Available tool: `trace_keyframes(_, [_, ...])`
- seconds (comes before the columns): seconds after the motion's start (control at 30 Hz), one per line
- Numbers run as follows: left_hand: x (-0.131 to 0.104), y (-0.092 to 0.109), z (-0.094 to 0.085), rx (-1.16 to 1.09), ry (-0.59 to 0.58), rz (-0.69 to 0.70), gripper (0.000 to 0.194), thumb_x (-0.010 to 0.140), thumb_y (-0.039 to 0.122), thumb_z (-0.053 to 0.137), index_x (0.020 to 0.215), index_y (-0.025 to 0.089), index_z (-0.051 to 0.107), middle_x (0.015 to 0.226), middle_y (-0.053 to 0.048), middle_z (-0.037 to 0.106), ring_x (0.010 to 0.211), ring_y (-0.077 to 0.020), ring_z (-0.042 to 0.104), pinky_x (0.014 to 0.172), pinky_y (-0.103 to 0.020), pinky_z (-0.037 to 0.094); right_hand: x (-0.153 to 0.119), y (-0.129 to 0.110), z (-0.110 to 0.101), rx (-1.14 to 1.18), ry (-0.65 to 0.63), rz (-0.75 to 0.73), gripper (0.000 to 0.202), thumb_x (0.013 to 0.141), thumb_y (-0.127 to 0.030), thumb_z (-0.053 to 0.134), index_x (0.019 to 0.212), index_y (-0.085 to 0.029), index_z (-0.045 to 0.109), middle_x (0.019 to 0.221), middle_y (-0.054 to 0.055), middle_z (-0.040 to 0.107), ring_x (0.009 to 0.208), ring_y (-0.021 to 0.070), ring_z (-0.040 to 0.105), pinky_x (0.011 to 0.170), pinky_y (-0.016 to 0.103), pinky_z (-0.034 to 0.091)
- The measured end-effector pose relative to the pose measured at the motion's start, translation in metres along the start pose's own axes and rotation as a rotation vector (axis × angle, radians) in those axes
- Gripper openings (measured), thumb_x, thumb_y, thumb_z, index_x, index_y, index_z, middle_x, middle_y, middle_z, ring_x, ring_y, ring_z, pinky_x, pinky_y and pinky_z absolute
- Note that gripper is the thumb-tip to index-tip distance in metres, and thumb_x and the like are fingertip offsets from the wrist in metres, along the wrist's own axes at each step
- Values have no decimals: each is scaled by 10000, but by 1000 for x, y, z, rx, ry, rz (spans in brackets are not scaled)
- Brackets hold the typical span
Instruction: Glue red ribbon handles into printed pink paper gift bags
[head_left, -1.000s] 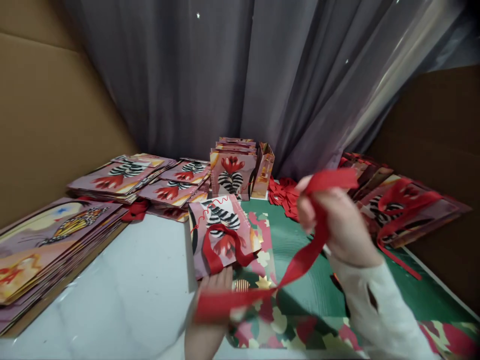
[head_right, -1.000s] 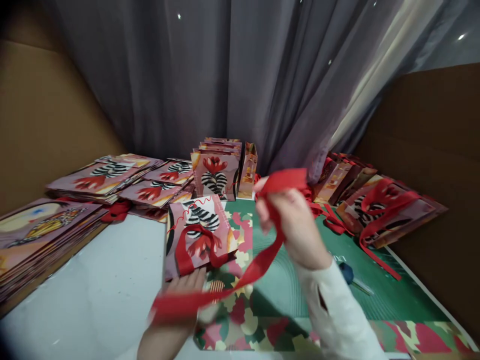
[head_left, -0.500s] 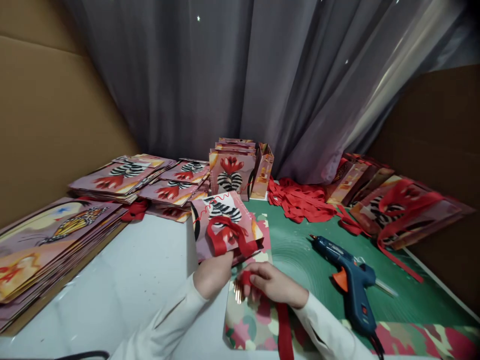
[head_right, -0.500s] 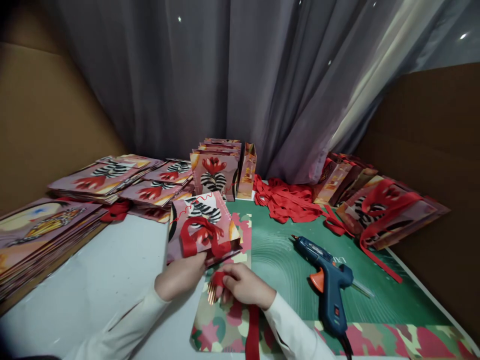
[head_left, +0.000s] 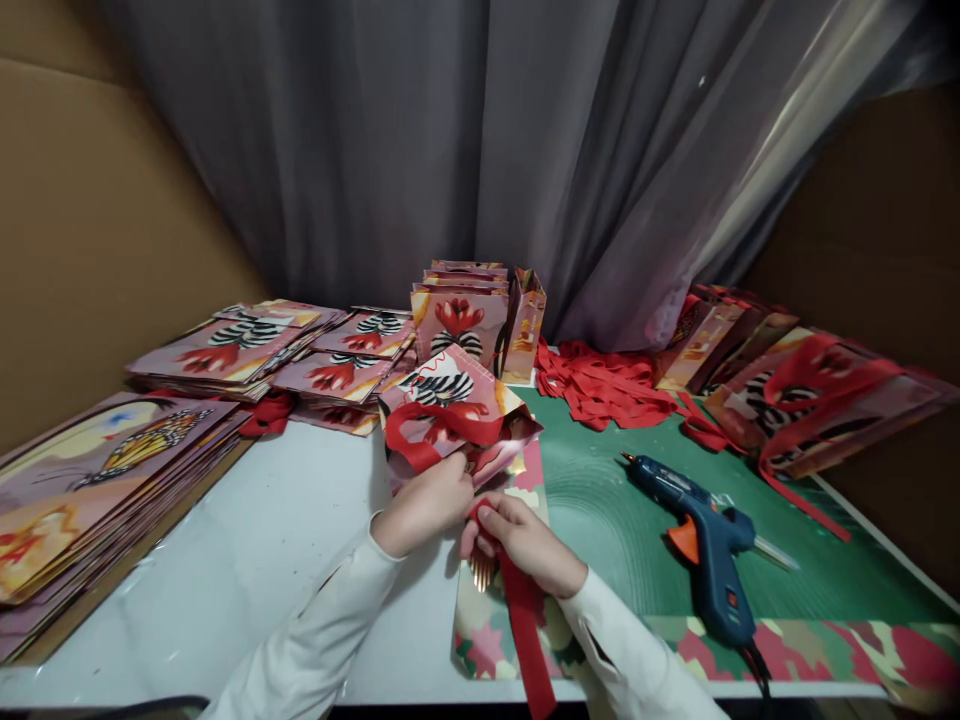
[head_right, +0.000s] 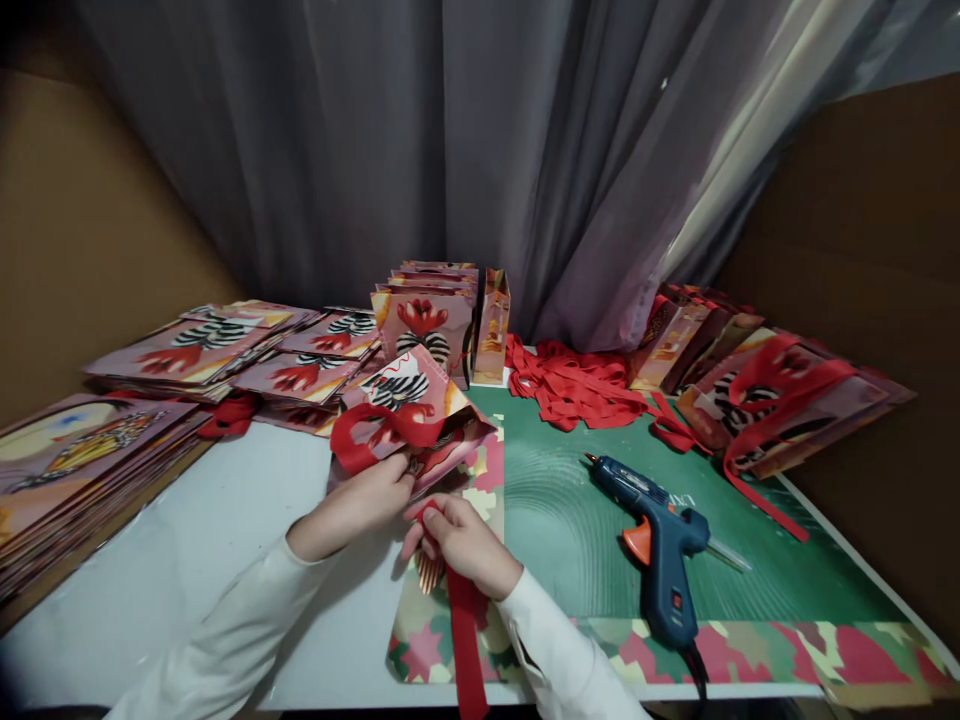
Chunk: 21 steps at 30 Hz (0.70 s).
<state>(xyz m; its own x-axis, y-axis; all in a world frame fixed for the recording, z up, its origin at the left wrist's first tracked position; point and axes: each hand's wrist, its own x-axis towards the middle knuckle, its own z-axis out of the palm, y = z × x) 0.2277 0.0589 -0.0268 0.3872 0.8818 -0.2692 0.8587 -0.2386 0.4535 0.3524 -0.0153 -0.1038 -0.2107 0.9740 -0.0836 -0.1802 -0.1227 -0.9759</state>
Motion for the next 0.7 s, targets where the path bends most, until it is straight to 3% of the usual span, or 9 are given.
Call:
trace_keyframes(0.13, [1, 0, 2, 28, -47, -29, 152, 831, 205, 427, 861, 208, 576, 786, -45, 671, 713, -195, 630, 619, -266, 416, 6, -4, -1, -32, -114, -4, 476, 830, -681, 507, 801, -206, 476, 607, 9, 662, 420, 79, 363, 441, 230, 288])
trace_keyframes(0.3, [1, -3, 5, 31, -77, -12, 129, 824, 206, 415, 844, 212, 543, 761, -33, 664, 720, -177, 619, 604, -249, 396, 12, -9, -5, -63, -132, -14, 511, 814, -705, 495, 719, -203, 483, 538, 2, 618, 395, 75, 327, 417, 244, 236])
trace_keyframes(0.4, [0, -4, 6, 42, -77, -17, 115, 826, 212, 423, 843, 211, 537, 774, -32, 667, 712, -177, 617, 593, -251, 385, 11, -10, -7, -54, -112, -20, 473, 824, -673, 506, 769, -203, 485, 489, -33, 573, 389, 78, 315, 420, 244, 228])
trace_keyframes(0.7, [-1, 1, 6, 77, -84, 10, 114, 846, 213, 445, 894, 200, 547, 857, -54, 677, 798, -197, 643, 646, -262, 407, 13, 10, -4, -84, 67, -80, 422, 853, -639, 476, 837, -220, 427, 541, -37, 620, 368, 78, 382, 404, 223, 283])
